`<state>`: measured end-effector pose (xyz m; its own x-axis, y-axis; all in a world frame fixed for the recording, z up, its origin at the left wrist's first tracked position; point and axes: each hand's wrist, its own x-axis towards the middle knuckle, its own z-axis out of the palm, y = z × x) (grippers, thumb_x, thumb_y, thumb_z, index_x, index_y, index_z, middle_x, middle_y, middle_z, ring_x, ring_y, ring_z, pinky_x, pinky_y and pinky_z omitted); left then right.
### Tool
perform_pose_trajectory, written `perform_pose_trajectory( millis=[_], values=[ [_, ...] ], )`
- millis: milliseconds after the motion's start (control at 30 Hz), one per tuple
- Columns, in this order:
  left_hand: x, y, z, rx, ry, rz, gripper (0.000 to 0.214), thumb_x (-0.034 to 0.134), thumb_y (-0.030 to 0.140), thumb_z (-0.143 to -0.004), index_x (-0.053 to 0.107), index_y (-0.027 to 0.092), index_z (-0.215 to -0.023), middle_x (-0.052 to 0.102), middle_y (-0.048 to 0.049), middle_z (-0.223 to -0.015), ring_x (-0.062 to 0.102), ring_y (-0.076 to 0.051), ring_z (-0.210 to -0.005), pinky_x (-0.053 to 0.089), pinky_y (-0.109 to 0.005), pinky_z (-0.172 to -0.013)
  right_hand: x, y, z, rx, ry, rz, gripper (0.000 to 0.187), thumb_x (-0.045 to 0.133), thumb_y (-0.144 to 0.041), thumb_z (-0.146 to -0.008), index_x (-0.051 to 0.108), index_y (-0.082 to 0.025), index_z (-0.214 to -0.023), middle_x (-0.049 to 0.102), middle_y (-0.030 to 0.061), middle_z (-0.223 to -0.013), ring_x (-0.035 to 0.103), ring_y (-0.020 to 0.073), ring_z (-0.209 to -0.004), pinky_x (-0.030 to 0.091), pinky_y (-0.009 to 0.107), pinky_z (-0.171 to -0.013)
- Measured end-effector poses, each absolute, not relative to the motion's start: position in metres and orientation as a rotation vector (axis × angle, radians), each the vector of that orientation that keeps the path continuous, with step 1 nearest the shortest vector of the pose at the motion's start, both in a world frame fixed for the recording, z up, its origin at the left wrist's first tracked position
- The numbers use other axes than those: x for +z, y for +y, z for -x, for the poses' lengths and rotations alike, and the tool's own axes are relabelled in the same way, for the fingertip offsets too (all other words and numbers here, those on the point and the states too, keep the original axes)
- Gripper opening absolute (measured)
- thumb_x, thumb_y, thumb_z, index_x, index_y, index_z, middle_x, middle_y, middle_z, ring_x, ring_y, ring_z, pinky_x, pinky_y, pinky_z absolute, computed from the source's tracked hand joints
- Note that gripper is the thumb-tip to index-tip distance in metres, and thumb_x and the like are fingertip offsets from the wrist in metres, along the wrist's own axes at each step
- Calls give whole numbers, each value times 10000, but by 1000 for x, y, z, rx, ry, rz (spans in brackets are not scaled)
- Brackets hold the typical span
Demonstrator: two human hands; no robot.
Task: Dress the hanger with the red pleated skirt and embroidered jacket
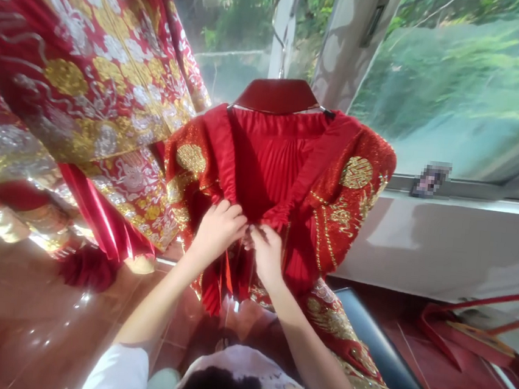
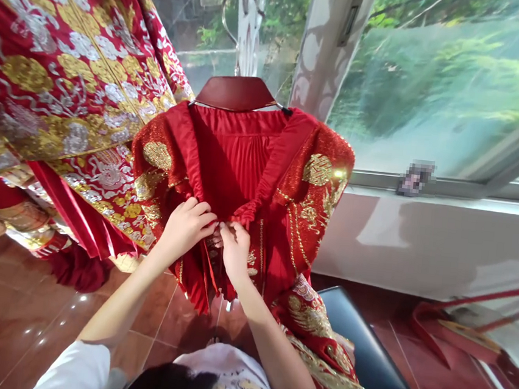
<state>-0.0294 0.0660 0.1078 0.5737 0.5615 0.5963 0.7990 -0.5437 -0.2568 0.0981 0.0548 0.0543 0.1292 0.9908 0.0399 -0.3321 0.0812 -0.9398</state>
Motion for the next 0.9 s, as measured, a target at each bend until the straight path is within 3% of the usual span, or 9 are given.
perform_pose_trajectory(
  millis=[167,300,400,500,600,667,800,900],
  values=[
    [115,50,28,-979,-885,2349,197,613,193,-886,657,179,-695,615,6,-686,386,-153,-667,349,-288,-608,52,30,-110,1296,-993,1029,288,671,-433,-698,591,-157,-721,596,-2,-538,505,99,-423,399,216,-426],
    [127,40,34,-989,-801,2253,191,599,145,-885,649,178,-703,617,7,-673,375,-151,-662,338,-295,-603,9,23,-116,1335,-1109,1146,312,651,-461,-668,538,-176,-611,597,21,-534,512,110,-435,365,222,-426],
    [130,39,42,-923,-806,2255,157,607,180,-894,663,183,-747,632,7,-692,404,-152,-672,345,-303,-609,-23,15,-126,1289,-1309,1277,318,549,-478,-720,478,-212,-562,565,23,-479,503,140,-421,370,259,-442],
    [135,37,46,-894,-880,2366,162,608,218,-885,663,189,-735,650,3,-745,466,-147,-691,382,-297,-628,-15,7,-148,1122,-1546,1381,295,488,-412,-776,497,-221,-552,603,41,-507,563,185,-477,426,314,-533],
    [148,35,43,-1131,-1144,2360,154,590,308,-868,687,188,-865,663,-52,-994,577,-178,-822,476,-322,-738,36,11,-174,666,-1512,1490,279,506,-413,-823,633,-203,-689,663,48,-613,606,197,-551,465,334,-622],
    [160,43,34,-1347,-1443,2153,315,560,382,-873,648,171,-1090,622,-113,-1136,627,-228,-905,516,-364,-770,77,25,-182,215,-1290,1439,298,524,-441,-849,676,-187,-880,700,68,-787,632,188,-653,498,326,-682],
    [176,86,9,-1481,-1871,1656,716,631,498,-792,433,100,-1354,514,-251,-1295,622,-387,-1068,535,-461,-789,137,73,-174,-248,-1070,1314,571,621,-459,-819,517,-150,-1288,620,148,-1160,618,246,-996,531,396,-841],
    [178,123,8,-1563,-1898,1556,625,621,364,-771,456,80,-1303,518,-283,-1273,594,-419,-1120,518,-493,-850,151,101,-169,-348,-1103,1451,704,671,-430,-786,438,-120,-1374,472,228,-1358,531,337,-1170,471,502,-949]
  ],
)
